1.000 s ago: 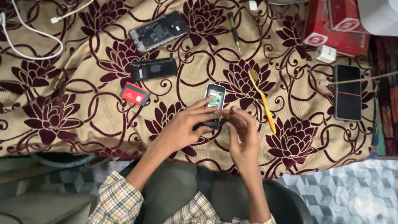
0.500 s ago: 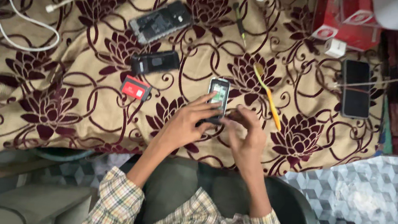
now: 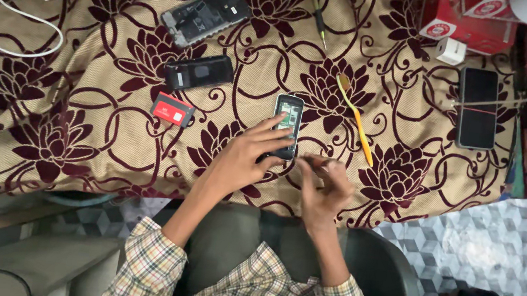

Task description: The person disassembles a mobile phone, removes the back cover and battery, and cleans the internal components and casing with a toothbrush. They then reassemble the phone by placing the battery and back cover back in place.

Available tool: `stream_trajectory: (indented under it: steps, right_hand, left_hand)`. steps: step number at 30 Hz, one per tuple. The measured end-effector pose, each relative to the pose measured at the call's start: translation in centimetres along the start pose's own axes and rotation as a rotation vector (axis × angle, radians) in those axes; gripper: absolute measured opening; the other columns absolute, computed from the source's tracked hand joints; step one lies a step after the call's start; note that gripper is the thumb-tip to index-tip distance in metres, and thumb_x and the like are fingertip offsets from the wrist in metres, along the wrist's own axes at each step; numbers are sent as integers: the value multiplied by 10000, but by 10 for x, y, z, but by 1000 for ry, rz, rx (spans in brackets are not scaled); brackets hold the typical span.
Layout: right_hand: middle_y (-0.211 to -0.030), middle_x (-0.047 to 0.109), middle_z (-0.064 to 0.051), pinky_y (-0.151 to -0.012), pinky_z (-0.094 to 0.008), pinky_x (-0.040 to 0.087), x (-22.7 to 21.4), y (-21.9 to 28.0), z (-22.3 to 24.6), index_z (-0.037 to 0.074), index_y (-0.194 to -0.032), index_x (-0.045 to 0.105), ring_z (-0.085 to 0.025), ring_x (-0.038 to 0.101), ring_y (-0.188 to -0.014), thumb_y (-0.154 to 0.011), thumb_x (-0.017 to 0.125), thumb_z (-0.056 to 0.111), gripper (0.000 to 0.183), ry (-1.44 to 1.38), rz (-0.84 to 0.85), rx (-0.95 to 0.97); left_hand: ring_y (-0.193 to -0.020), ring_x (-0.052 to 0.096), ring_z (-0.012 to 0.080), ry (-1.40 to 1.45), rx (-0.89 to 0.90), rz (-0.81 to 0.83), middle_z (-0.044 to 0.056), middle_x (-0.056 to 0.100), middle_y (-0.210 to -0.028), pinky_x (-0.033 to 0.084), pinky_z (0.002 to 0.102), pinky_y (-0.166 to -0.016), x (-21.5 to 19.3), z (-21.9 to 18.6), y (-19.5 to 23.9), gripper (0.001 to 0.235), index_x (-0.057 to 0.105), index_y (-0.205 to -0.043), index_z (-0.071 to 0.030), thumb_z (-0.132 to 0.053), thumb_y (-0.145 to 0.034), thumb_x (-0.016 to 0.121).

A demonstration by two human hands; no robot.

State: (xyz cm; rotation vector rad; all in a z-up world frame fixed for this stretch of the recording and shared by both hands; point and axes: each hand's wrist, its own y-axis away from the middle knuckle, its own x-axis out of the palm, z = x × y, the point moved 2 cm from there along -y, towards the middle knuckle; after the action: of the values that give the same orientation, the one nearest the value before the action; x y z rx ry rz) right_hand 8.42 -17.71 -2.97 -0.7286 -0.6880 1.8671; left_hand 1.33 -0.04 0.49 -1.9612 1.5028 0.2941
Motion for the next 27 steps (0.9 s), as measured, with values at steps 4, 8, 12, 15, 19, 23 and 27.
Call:
stream_trajectory:
  steps: [4,8,12,15,19,23,27]
  right_hand:
    - [-1192,639,-231,-887,-381,688,-11,5,-13,149,-1398,295,-303,755,-1074,-995,654,-153,619,-65,-53,202]
    - [-1237,630,-252,-922,-402,669,-21,-3,-8,142,-1419,276,-330,740,-1097,-1005,613,-164,615,-106,42,191]
    - [-1305,520,-297,-875,-383,659,-17,-14,2,139,-1392,294,-379,661,-1150,-925,658,-158,662,-161,190,85]
    - [-1216,573,-213,-880,-364,647,-10,-13,3,129,-1408,333,-296,735,-1077,-938,717,-164,674,-39,108,52]
    - [-1255,578,-221,-898,-364,642,-8,-16,-3,147,-1382,362,-310,709,-1158,-965,640,-178,598,-148,189,68]
    - [-1330,606,-232,-985,-376,646,-14,-19,-7,150,-1419,341,-339,681,-1279,-1037,505,-187,534,-341,315,161]
    - [-1389,565,-244,-990,-353,652,-12,-25,-1,125,-1406,299,-280,666,-1243,-984,621,-165,605,-247,296,199]
  left_hand:
    - [-1483,436,270,27,-55,22,87,639,-1428,404,386,-1200,0,-1,-1,413,738,-1226,-61,-58,-815,781]
    - [-1481,436,272,29,-80,37,86,640,-1425,407,386,-1182,-1,-3,-3,406,740,-1222,-62,-63,-819,785]
    - [-1481,434,273,52,-94,36,84,645,-1419,420,379,-1180,-1,-3,-3,440,735,-1232,-56,-22,-795,763]
    - [-1495,432,268,65,-74,30,91,631,-1429,422,376,-1189,-1,-2,-1,419,725,-1235,-50,-34,-818,769]
    - [-1495,421,268,66,-89,40,77,637,-1434,406,381,-1198,-2,-1,-3,420,732,-1231,-62,-22,-814,759]
    - [-1497,405,270,42,-90,58,74,622,-1455,391,388,-1203,-2,-2,-4,397,741,-1224,-76,-27,-830,755]
    - [-1484,405,270,35,-101,53,74,618,-1441,404,394,-1181,-3,-3,-4,424,732,-1254,-79,-35,-832,753]
